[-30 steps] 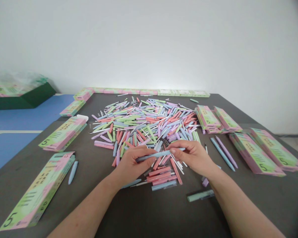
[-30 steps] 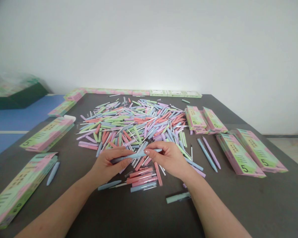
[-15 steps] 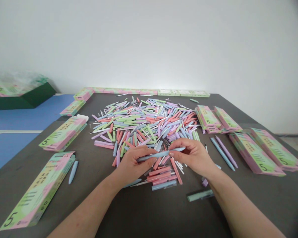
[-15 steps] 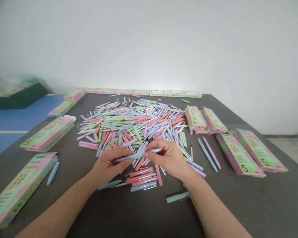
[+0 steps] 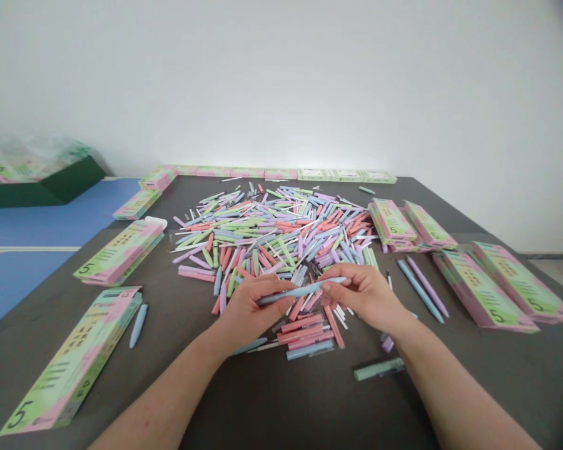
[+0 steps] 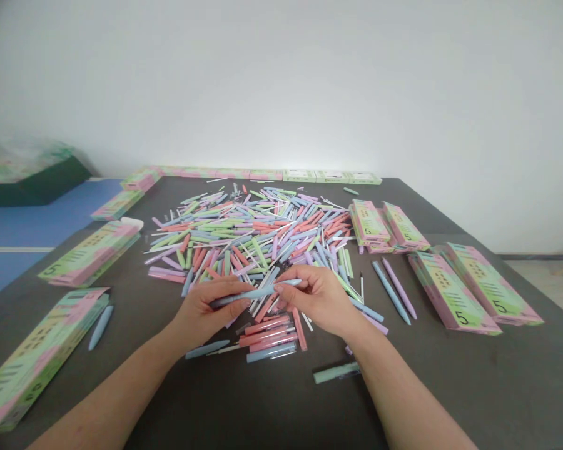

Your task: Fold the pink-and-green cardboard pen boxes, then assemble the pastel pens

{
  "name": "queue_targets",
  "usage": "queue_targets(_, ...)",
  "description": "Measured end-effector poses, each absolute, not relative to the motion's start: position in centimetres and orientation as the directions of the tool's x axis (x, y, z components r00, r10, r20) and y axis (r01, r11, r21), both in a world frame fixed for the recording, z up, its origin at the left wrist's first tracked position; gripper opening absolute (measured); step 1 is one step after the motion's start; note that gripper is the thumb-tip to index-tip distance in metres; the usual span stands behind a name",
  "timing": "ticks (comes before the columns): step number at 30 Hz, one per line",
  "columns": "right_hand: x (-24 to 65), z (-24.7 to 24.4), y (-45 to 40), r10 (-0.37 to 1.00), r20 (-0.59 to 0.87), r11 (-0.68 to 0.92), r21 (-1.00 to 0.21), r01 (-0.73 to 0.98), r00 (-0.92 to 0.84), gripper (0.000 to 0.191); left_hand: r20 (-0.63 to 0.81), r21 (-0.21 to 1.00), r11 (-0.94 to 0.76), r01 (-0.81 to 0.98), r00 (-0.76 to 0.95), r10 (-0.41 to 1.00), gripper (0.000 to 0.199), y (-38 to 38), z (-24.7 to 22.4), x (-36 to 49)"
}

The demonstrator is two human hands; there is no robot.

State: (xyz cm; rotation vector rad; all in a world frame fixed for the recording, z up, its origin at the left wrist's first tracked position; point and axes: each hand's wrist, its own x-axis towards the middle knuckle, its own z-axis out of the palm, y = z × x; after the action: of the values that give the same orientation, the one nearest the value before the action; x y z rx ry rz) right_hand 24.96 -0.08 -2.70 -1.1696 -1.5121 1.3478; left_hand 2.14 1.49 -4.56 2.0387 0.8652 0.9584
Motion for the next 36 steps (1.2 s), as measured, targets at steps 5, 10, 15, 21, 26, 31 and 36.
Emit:
queue_targets(5, 25.0, -2.98, 0.1, 0.973, 0.01, 0.08, -0.951, 0.298, -0.229, 0.042, 0.381, 0.775, -0.57, 0.273, 0.518, 0.766, 0.018, 1.48, -4.6, 2.14)
queue_targets(10, 24.9, -2.85, 0.14, 0.955, 0.028, 0.115, -0.952, 0.283, -0.294, 0.037, 0.361, 0.777, -0.558, 0.292, 0.519, 0.775, 0.017, 1.54, -4.61, 2.15)
queue_targets(15, 24.5, -3.13, 0.13, 0.967, 0.0, 0.024, -0.996, 0.088, -0.255, 0.029, 0.341, 0.793, -0.539, 0.286, 0.524, 0.78, 0.019, 1.45, -4.58, 2.18)
queue_targets(21, 24.79, -2.84, 0.03, 0.96, -0.016, -0.014, -1.0, 0.012, -0.28, 0.03, 0.345, 0.813, -0.522, 0.258, 0.51, 0.788, 0.019, 1.66, -4.68, 2.03)
queue_targets(26, 24.89, -2.63, -0.09, 0.96, -0.014, 0.004, -0.998, 0.065, -0.281, 0.027, 0.342, 0.804, -0.529, 0.272, 0.515, 0.786, 0.018, 1.59, -4.68, 2.01)
queue_targets(31, 24.79, -2.94, -0.01, 0.967, -0.018, 0.044, -0.971, 0.236, -0.256, 0.038, 0.362, 0.775, -0.562, 0.289, 0.525, 0.77, 0.019, 1.42, -4.58, 2.06)
queue_targets(36, 24.9, -2.99, 0.13, 0.964, 0.051, 0.132, -0.944, 0.303, -0.262, 0.039, 0.367, 0.781, -0.557, 0.282, 0.513, 0.775, 0.018, 1.65, -4.76, 1.99)
